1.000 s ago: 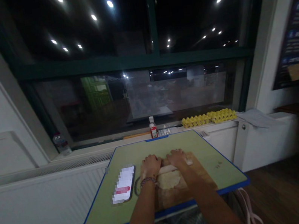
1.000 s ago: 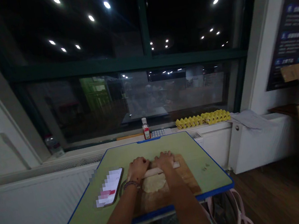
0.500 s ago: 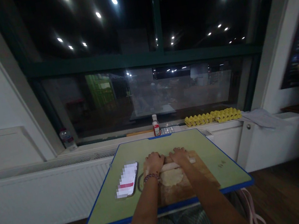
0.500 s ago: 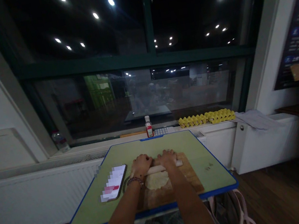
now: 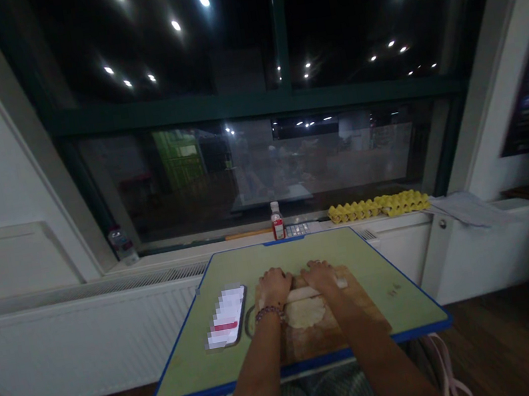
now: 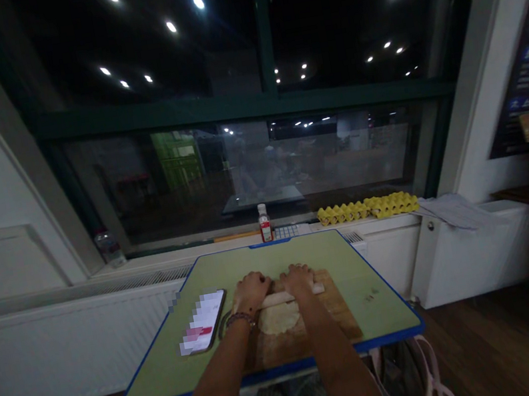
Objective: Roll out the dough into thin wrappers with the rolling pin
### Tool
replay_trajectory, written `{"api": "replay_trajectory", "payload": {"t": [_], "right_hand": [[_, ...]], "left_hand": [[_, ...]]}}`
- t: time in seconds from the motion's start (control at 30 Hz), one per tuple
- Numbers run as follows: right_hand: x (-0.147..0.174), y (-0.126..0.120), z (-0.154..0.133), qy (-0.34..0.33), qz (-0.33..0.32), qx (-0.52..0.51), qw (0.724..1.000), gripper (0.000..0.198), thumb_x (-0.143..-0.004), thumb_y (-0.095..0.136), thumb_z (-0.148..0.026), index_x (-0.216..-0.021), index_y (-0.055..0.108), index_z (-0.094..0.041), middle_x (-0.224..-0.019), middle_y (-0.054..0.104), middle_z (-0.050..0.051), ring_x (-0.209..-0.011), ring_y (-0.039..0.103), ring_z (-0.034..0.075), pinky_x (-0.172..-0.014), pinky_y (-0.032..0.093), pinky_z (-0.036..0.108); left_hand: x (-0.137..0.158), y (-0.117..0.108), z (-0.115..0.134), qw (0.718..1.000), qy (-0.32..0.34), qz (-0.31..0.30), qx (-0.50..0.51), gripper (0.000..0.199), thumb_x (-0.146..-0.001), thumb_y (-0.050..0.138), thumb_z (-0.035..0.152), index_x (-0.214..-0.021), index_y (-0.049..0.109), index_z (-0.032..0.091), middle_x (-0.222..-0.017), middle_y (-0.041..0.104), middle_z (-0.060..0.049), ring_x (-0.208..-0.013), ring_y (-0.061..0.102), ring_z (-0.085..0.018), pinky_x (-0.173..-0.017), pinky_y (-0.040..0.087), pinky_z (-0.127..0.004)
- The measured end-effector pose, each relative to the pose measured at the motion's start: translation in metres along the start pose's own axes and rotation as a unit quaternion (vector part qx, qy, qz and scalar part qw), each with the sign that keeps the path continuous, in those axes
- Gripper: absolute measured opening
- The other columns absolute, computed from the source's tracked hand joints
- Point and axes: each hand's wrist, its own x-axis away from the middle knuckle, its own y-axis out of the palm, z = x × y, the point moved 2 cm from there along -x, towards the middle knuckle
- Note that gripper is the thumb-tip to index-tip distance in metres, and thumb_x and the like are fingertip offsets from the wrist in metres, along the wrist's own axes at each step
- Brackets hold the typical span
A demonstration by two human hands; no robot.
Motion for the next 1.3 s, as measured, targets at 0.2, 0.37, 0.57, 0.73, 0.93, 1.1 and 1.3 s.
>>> {"api": "replay_trajectory", "payload": {"t": [0.2, 0.37, 0.57, 0.73, 0.93, 1.1, 1.3], "right_hand": [[0.0008, -0.0014, -0.0006, -0.004, -0.001, 0.000, 1.000, 0.047, -0.093, 0.038, -0.041, -0.126, 0.059, -0.017, -0.130, 0.061, 0.013, -0.123, 0.052, 0.030, -0.097, 0.038, 0.040], [-0.0020, -0.0003, -0.0002, -0.003, -0.006, -0.002, 1.000, 0.047, -0.092, 0.039, -0.041, -0.126, 0.059, -0.016, -0.131, 0.060, 0.015, -0.122, 0.053, 0.030, -0.097, 0.039, 0.040], [-0.0003, -0.0003, 0.0001, -0.002, -0.001, -0.006, 1.000, 0.047, -0.092, 0.038, -0.042, -0.127, 0.058, -0.018, -0.130, 0.060, 0.013, -0.122, 0.052, 0.029, -0.095, 0.040, 0.040], [0.0003, -0.0006, 0.0004, -0.006, -0.001, -0.007, 1.000, 0.047, -0.092, 0.040, -0.042, -0.127, 0.059, -0.018, -0.130, 0.061, 0.013, -0.122, 0.053, 0.029, -0.095, 0.040, 0.040], [-0.0031, 0.0017, 0.0010, -0.003, -0.005, -0.007, 1.000, 0.047, -0.092, 0.040, -0.041, -0.128, 0.058, -0.018, -0.130, 0.061, 0.014, -0.121, 0.053, 0.029, -0.094, 0.040, 0.040], [-0.0024, 0.0019, 0.0007, -0.005, 0.001, -0.006, 1.000, 0.046, -0.092, 0.040, -0.042, -0.127, 0.059, -0.019, -0.130, 0.061, 0.014, -0.122, 0.053, 0.028, -0.095, 0.040, 0.039], [-0.0007, 0.0009, 0.0004, -0.005, 0.007, -0.002, 1.000, 0.044, -0.093, 0.040, -0.041, -0.125, 0.060, -0.019, -0.129, 0.061, 0.014, -0.121, 0.054, 0.028, -0.095, 0.040, 0.039]], "left_hand": [[0.0006, -0.0005, 0.0003, 1.000, -0.007, 0.001, 0.004, 0.038, -0.088, 0.042, 0.034, -0.100, 0.075, 0.019, -0.116, 0.070, -0.013, -0.108, 0.064, -0.026, -0.092, 0.044, -0.033], [0.0011, -0.0016, 0.0006, 1.000, -0.005, -0.001, 0.009, 0.038, -0.088, 0.044, 0.036, -0.099, 0.075, 0.019, -0.114, 0.071, -0.013, -0.107, 0.064, -0.026, -0.089, 0.045, -0.032], [0.0003, 0.0000, -0.0004, 1.000, -0.011, 0.000, 0.018, 0.037, -0.087, 0.044, 0.034, -0.100, 0.075, 0.019, -0.115, 0.071, -0.013, -0.106, 0.065, -0.027, -0.089, 0.046, -0.033], [-0.0009, 0.0021, -0.0015, 1.000, -0.009, 0.004, 0.021, 0.037, -0.087, 0.044, 0.035, -0.100, 0.076, 0.019, -0.114, 0.072, -0.012, -0.105, 0.065, -0.027, -0.088, 0.046, -0.033], [-0.0013, 0.0021, -0.0007, 1.000, 0.006, 0.007, 0.002, 0.038, -0.089, 0.043, 0.034, -0.097, 0.076, 0.018, -0.113, 0.072, -0.013, -0.107, 0.065, -0.026, -0.091, 0.045, -0.034], [-0.0013, 0.0021, -0.0008, 1.000, 0.003, 0.010, 0.001, 0.038, -0.089, 0.043, 0.034, -0.098, 0.076, 0.018, -0.113, 0.072, -0.013, -0.106, 0.065, -0.027, -0.090, 0.045, -0.034], [-0.0001, 0.0007, -0.0007, 1.000, -0.001, 0.006, 0.011, 0.036, -0.088, 0.045, 0.034, -0.097, 0.076, 0.018, -0.112, 0.072, -0.013, -0.106, 0.065, -0.027, -0.089, 0.045, -0.034]]}}
